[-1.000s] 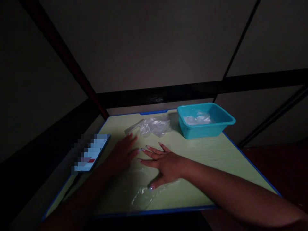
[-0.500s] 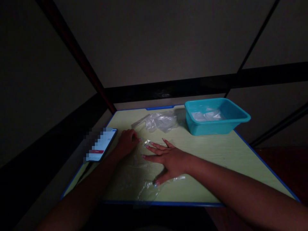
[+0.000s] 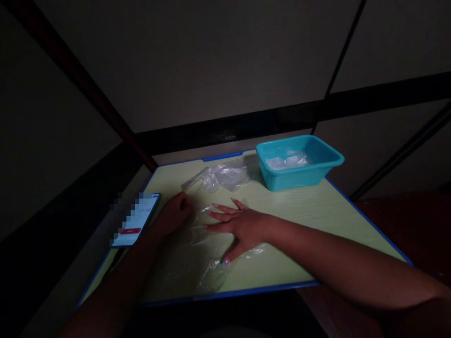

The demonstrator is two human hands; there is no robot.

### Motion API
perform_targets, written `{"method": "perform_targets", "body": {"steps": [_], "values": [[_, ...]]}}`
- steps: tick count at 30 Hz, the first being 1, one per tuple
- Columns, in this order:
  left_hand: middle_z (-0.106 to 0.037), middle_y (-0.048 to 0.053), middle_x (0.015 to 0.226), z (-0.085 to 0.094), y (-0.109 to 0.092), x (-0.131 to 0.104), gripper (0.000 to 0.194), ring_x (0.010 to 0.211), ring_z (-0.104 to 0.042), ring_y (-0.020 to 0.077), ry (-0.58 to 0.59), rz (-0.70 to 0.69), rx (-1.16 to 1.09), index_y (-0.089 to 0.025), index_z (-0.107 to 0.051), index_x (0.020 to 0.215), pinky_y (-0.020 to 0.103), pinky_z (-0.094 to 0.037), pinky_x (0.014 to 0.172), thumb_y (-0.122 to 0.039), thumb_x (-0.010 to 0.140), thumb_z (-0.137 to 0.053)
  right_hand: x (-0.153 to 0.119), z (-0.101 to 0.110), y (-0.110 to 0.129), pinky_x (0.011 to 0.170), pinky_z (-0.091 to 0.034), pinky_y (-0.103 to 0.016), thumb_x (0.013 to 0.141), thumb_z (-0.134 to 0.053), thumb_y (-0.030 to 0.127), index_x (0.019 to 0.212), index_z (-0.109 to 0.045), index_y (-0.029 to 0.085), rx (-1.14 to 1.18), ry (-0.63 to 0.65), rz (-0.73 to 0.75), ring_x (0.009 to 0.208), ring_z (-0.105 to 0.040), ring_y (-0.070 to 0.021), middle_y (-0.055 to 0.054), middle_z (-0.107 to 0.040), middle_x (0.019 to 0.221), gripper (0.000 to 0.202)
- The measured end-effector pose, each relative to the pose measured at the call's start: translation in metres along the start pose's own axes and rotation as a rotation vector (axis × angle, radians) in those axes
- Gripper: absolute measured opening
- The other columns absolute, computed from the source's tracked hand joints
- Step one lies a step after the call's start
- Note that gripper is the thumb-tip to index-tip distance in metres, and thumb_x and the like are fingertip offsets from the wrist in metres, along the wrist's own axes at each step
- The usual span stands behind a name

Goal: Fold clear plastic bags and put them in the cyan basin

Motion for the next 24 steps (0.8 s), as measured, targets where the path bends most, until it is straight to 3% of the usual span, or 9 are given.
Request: {"method": "perform_targets", "body": {"steps": [8,17,20,24], "values": [[-0.051,-0.006,0.065,-0.003,-0.004,-0.003,0.014,0.06,-0.05,0.0137,0.057,-0.043,-0.192,-0.022,-0.05,0.084,0.025,-0.039,0.057,-0.027,0.074,-0.058,0.0,0.005,-0.002,0.111,0.009,-0.059,0.063,-0.076,0.063,0.148,-0.03,0.035,0.029,0.064,-0.014,0.146,-0.006,-0.0338,-0.007,-0.015,0.159,0.1],[-0.064,-0.001,0.079,0.01,0.007,0.003,0.017,0.078,-0.062,0.0151,-0.384,0.009,-0.57,-0.022,-0.052,0.09,0.027,-0.048,0.074,-0.036,0.08,-0.055,0.0,0.004,-0.005,0.113,0.004,-0.059,0.065,-0.076,0.06,0.147,-0.033,0.033,0.039,0.016,0.02,0.146,-0.008,-0.0333,-0.006,-0.02,0.158,0.097],[-0.065,0.0,0.083,0.012,0.007,0.002,0.019,0.082,-0.063,0.0167,-0.413,0.045,-0.5,-0.022,-0.053,0.088,0.029,-0.049,0.075,-0.038,0.08,-0.056,0.0,0.003,-0.006,0.113,0.002,-0.059,0.066,-0.076,0.059,0.147,-0.032,0.034,0.049,-0.012,0.034,0.146,-0.01,-0.033,-0.005,-0.021,0.158,0.095],[-0.065,0.004,0.094,0.005,0.005,0.002,0.023,0.089,-0.061,0.0212,-0.264,0.074,-0.143,-0.021,-0.056,0.093,0.034,-0.049,0.079,-0.039,0.078,-0.058,0.0,0.001,-0.009,0.114,0.003,-0.057,0.067,-0.075,0.059,0.148,-0.031,0.035,0.042,-0.011,0.038,0.146,-0.01,-0.0318,-0.005,-0.021,0.158,0.096]]}}
Point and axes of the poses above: each hand's wrist, its own x-axis towards the middle knuckle, its own z-axis out of the back of the hand, y = z × x, the point moved 2 cm from there along x, towards the middle knuckle
